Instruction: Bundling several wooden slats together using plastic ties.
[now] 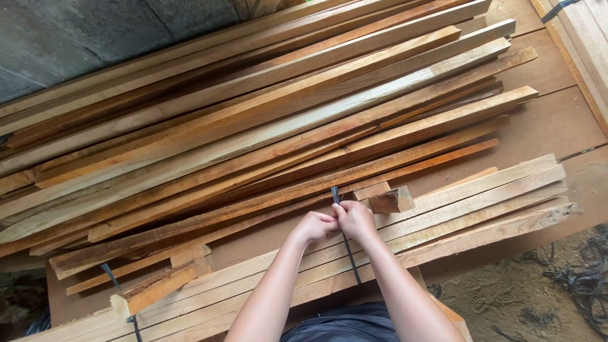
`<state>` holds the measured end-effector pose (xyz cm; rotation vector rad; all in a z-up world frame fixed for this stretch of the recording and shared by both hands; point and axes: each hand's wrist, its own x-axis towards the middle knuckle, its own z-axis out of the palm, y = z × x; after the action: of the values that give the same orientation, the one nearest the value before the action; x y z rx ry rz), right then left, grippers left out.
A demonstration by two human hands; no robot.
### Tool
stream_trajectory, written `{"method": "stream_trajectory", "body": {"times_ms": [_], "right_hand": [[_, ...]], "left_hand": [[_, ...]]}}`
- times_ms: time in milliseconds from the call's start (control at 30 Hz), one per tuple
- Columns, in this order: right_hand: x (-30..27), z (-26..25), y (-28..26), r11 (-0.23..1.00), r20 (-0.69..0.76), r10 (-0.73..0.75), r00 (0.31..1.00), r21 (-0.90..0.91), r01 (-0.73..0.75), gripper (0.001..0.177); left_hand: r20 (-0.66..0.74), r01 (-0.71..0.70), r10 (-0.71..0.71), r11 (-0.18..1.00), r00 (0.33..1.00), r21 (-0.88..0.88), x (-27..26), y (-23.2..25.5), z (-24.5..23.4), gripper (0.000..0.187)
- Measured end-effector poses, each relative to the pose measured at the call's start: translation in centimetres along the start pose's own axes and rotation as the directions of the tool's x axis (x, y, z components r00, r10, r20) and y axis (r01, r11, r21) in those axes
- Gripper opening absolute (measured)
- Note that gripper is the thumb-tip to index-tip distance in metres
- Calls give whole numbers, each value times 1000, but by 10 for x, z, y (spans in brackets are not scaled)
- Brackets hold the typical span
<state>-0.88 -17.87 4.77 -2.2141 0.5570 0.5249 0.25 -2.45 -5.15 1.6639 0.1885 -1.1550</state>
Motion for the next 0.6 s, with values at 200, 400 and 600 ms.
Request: {"method": "stream_trajectory", "body": {"times_ms": [200,400,600], "right_hand": [[14,3,-9,998,34,40,999,-48,-39,33],[19,11,3,996,115,84,990,-43,-79,31],[17,21,0,996,-21,80,997,26,-80,38]], "left_hand": [[16,-38,38,999,999,7,11,-22,4,21],[24,6,-5,999,1000,-33,-3,-6,0,14],[-174,-55,27,986,984,-156,21,-25,22,17]]}}
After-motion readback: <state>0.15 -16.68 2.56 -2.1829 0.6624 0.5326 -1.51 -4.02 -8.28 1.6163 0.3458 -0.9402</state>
